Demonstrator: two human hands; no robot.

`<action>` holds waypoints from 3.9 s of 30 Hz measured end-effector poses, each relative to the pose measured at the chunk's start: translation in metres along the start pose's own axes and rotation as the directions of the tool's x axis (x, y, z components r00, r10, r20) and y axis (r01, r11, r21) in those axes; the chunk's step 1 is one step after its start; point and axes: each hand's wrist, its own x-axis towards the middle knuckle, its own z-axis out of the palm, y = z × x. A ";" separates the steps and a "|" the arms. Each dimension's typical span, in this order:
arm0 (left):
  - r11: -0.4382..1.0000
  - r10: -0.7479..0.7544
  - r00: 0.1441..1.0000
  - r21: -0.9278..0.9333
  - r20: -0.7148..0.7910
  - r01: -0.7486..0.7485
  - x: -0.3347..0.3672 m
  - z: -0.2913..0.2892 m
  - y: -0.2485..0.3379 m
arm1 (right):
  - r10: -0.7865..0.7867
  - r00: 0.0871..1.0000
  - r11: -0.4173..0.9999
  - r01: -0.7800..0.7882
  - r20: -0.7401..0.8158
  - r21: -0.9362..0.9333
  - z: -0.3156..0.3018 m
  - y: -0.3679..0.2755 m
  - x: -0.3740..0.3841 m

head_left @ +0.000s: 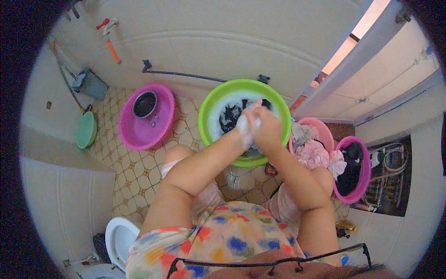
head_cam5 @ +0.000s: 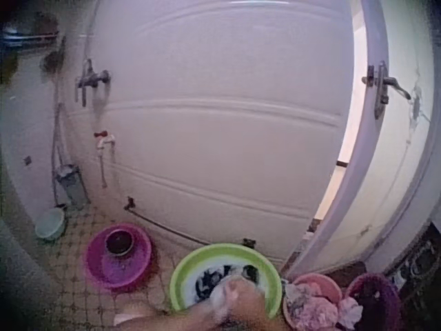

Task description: The person hand washes a light blue garment in a green basin filled with soapy water. They repeatedly scrub, squeeze, and rinse the fabric by hand, then wring it out and place it into a pink basin.

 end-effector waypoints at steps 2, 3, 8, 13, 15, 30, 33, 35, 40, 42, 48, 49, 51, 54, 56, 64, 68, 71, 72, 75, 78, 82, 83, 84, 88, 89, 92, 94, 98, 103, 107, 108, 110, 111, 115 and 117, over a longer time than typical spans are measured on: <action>1.000 -0.018 1.000 0.014 -0.004 0.018 0.001 0.005 0.003 | -0.137 0.991 0.990 0.137 0.005 -0.007 0.011 0.008 -0.010; 0.998 -0.018 0.996 0.051 -0.086 0.022 -0.003 0.023 0.001 | -0.205 0.979 0.979 0.205 0.006 -0.011 0.014 0.012 -0.013; 0.992 0.028 0.967 0.128 -0.255 0.005 -0.016 0.081 -0.010 | 0.119 0.962 0.989 -0.092 -0.245 0.120 -0.007 0.038 0.024; 0.995 -0.030 0.997 0.093 -0.068 0.036 -0.005 0.029 0.008 | -0.055 0.998 0.998 0.054 -0.019 -0.016 0.002 0.008 -0.002; 0.995 -0.063 0.976 -0.066 0.210 0.078 0.004 -0.013 0.011 | -0.048 0.997 0.998 0.050 -0.064 0.031 0.003 0.009 0.000; 0.962 0.045 0.941 0.267 -0.334 0.049 0.007 0.021 0.000 | -0.230 0.973 0.973 0.231 -0.032 0.008 0.014 0.021 -0.006; 0.996 -0.058 0.909 0.039 -0.413 0.081 -0.015 0.065 0.003 | 0.046 0.991 0.992 -0.030 -0.128 0.123 0.007 0.034 0.017; 0.993 -0.116 0.961 0.005 -0.251 0.121 -0.009 0.050 0.004 | 0.158 0.973 0.954 -0.107 -0.167 0.279 -0.004 0.045 0.032; 0.979 -0.204 0.950 -0.036 -0.235 0.201 -0.026 0.073 0.040 | 0.147 0.980 0.873 -0.192 0.135 0.449 -0.004 0.086 0.029; 0.981 -0.194 0.955 -0.045 -0.225 0.188 -0.030 0.070 0.052 | 0.176 0.909 0.792 -0.358 0.377 0.495 -0.005 0.089 0.020; 1.000 0.001 0.955 0.002 -0.296 -0.001 -0.050 0.061 0.077 | 0.148 0.730 0.737 -0.531 0.667 0.418 -0.033 0.078 0.003; 1.000 0.008 0.953 0.004 -0.302 -0.007 -0.053 0.063 0.079 | 0.148 0.732 0.748 -0.523 0.665 0.409 -0.036 0.081 0.001; 0.999 0.023 0.950 0.030 -0.311 -0.014 -0.056 0.054 0.080 | 0.183 0.807 0.654 -0.526 0.561 0.543 -0.034 0.093 -0.002; 0.990 0.013 0.942 0.135 -0.336 0.035 -0.059 0.052 0.074 | 0.212 0.869 0.414 -0.494 0.447 0.764 -0.035 0.103 -0.002; 0.935 0.072 0.950 0.352 -0.303 0.041 -0.061 0.056 0.068 | 0.222 0.887 0.268 -0.455 0.405 0.849 -0.040 0.102 -0.001; -0.036 0.079 0.997 0.999 0.024 -0.021 -0.064 0.055 0.042 | 0.252 0.885 0.047 -0.416 0.392 0.908 -0.055 0.077 0.003; -0.107 0.060 0.980 0.975 -0.189 0.195 -0.055 0.035 0.043 | 0.247 0.903 0.098 -0.385 0.352 0.918 -0.048 0.081 0.004; -0.117 0.337 0.938 0.985 -0.082 0.128 -0.052 0.030 0.056 | 0.265 0.865 0.292 -0.494 0.427 0.819 -0.046 0.092 0.007; -0.059 0.443 0.893 0.992 -0.072 0.109 -0.054 0.029 0.059 | 0.270 0.828 0.389 -0.560 0.491 0.732 -0.044 0.091 0.006; 0.380 0.479 0.864 0.924 -0.156 -0.043 -0.053 0.030 0.072 | 0.068 0.814 0.697 -0.452 0.577 0.556 -0.042 0.084 -0.001; 0.750 0.381 0.882 0.650 -0.276 -0.121 -0.051 0.030 0.079 | -0.002 0.788 0.882 -0.289 0.616 0.373 -0.044 0.081 -0.002; 0.623 0.415 0.873 0.780 -0.257 -0.066 -0.046 0.006 0.089 | 0.115 0.832 0.927 -0.286 0.542 0.243 -0.044 0.093 0.004; 0.558 0.423 0.875 0.828 -0.235 -0.047 -0.046 0.004 0.089 | 0.133 0.860 0.908 -0.305 0.493 0.286 -0.043 0.098 0.004; 0.581 0.406 0.887 0.812 -0.220 -0.065 -0.046 0.008 0.087 | 0.154 0.883 0.888 -0.321 0.443 0.331 -0.043 0.100 0.005; 0.502 0.396 0.894 0.865 -0.212 -0.017 -0.048 0.026 0.068 | 0.184 0.947 0.354 -0.314 0.263 0.881 -0.040 0.084 0.009; 0.437 0.408 0.886 0.899 -0.223 0.025 -0.049 0.032 0.063 | 0.203 0.931 0.238 -0.347 0.303 0.907 -0.042 0.081 0.010; 0.507 0.375 0.853 0.851 -0.362 0.138 -0.056 0.084 0.050 | 0.251 0.894 -0.054 -0.370 0.371 0.928 -0.044 0.079 0.016; 0.542 0.411 0.850 0.838 -0.330 0.064 -0.049 0.062 0.041 | 0.301 0.890 -0.159 -0.306 0.341 0.939 -0.035 0.083 0.019; 0.813 0.236 0.931 0.582 -0.279 -0.032 -0.039 0.073 0.026 | 0.447 0.894 0.405 -0.167 -0.035 0.899 -0.006 0.108 0.022; 0.961 0.143 0.910 0.274 -0.390 -0.034 -0.032 0.062 0.032 | -0.051 0.987 0.964 0.088 -0.150 0.251 -0.004 0.020 -0.001; 0.995 -0.008 0.965 -0.093 0.261 0.034 -0.013 -0.009 0.009 | -0.196 0.977 0.977 0.203 -0.090 0.073 0.006 0.008 -0.004; 0.999 0.043 0.994 -0.009 0.103 -0.042 -0.011 0.002 -0.002 | -0.173 0.972 0.982 0.182 -0.156 0.042 0.006 0.014 0.001; 0.968 0.196 0.960 0.197 -0.202 -0.157 -0.016 0.054 -0.006 | 0.057 0.966 0.985 -0.014 -0.251 0.171 0.000 0.028 0.018; 0.972 0.116 0.948 0.229 -0.298 -0.047 -0.021 0.080 0.002 | 0.110 0.965 0.983 -0.070 -0.239 0.168 -0.008 0.034 0.026; 0.953 0.214 0.907 0.282 -0.363 -0.112 -0.008 0.036 0.003 | -0.072 0.989 0.994 0.082 -0.127 0.076 -0.003 0.020 0.015; 0.945 0.200 0.940 0.307 -0.276 -0.111 -0.005 0.005 0.002 | -0.242 0.961 0.967 0.250 -0.132 0.049 0.007 0.007 0.003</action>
